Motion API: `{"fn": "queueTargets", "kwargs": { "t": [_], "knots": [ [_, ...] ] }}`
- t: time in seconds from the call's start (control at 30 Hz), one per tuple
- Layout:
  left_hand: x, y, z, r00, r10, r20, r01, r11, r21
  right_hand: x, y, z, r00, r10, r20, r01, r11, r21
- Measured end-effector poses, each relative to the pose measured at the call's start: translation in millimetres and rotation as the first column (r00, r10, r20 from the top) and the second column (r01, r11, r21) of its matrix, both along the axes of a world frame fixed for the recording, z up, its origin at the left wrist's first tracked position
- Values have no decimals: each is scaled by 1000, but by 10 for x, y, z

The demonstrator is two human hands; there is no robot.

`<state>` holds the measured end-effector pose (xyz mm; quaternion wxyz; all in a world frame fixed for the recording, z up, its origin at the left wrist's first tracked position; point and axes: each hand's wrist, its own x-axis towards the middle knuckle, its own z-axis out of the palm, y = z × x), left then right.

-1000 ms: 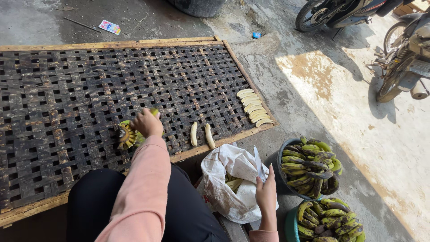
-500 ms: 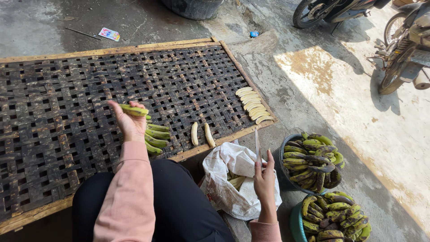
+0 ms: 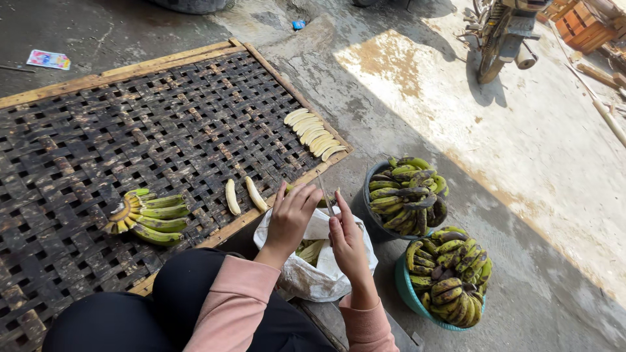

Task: The person sits on the ground and peels green bananas with a knife, cutting the peel and pulling it off by hand. Peeled bananas are placed in rows on a woven bamboo mat, and discarded peels are dropped into a white sack beside them.

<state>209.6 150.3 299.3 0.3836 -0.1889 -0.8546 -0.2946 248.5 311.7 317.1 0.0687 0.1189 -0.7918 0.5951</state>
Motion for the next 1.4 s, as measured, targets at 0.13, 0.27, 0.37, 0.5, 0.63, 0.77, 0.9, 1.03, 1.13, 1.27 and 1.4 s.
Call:
{"fn": "queueTargets", "kwargs": {
  "t": [0.13,0.27,0.37,0.5,0.63,0.77,0.9,1.03,1.13,1.27,1.4],
  "knots": [
    [27,15,-115,998,55,-40,-57,996,-63,-1,-17,-87,998,-31,-50,34,999,40],
    [67,18,-123,993,49,-112,-62,991,-118,-55,-94,-130,994,-67,86,83,978,-189],
    [82,-12,-135,992,8,-123,-24,992,-126,-108,-71,-165,961,7,275,109,908,-405],
    [42,-53,-222,989,-116,-96,111,992,-54,-233,104,-328,870,148,470,186,785,-591],
    [-39,-52,-342,811,-571,127,356,654,667,-373,372,-647,628,695,351,65,403,-913],
    [-181,-136,-442,612,-774,-160,167,-71,983,-369,514,-990,602,507,617,299,573,-763],
    [-355,-258,-607,667,-738,-105,-136,-258,957,-178,564,-966,584,300,754,379,721,-580],
    [-336,8,-867,614,-789,-11,-113,-101,988,-180,294,-598,877,-102,470,261,922,-287],
    [-267,260,-1005,573,-819,30,-61,-6,998,-334,-24,-298,993,-111,45,118,969,-216],
    [-302,250,-1014,541,-840,-47,-78,-106,991,-434,-272,-82,996,-75,-47,63,973,-223],
    [-300,130,-963,509,-857,-77,-137,-169,976,-386,-263,-102,997,18,70,2,961,-276]
  ]
}}
